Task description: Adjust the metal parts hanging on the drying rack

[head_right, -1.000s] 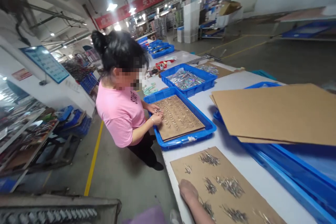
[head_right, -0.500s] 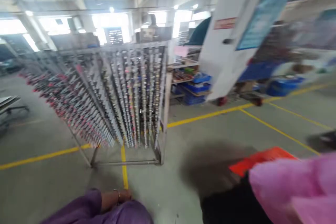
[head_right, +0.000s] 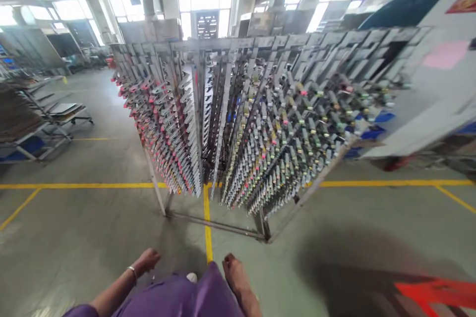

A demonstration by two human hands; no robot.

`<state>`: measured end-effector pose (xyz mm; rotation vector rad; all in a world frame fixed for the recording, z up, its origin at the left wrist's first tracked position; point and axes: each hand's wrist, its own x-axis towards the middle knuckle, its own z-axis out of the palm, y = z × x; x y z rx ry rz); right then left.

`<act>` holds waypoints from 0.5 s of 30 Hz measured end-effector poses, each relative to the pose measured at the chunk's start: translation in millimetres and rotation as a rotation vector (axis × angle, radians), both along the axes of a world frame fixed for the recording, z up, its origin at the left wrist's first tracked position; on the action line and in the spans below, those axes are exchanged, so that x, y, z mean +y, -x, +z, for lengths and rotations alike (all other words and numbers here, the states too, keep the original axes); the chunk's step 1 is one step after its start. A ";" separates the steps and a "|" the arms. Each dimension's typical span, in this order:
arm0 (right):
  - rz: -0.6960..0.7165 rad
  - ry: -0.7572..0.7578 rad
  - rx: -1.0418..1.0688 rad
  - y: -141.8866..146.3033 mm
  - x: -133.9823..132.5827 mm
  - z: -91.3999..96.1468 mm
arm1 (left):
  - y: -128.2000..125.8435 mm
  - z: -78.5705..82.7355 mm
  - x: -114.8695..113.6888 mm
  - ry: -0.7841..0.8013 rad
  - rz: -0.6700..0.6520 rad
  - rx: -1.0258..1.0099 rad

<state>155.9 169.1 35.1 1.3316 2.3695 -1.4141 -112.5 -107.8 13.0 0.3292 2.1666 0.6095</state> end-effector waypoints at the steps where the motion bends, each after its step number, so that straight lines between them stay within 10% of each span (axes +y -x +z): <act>1: -0.010 0.063 0.072 18.4 5.2 4.6 | 6.6 1.6 1.1 0.030 0.026 -0.004; 6: -0.183 0.483 0.450 86.2 65.4 64.8 | 30.0 35.9 54.2 -0.153 0.149 -0.018; 15: -0.343 0.763 0.967 181.8 168.9 195.7 | 71.0 215.9 238.0 -0.707 0.094 0.017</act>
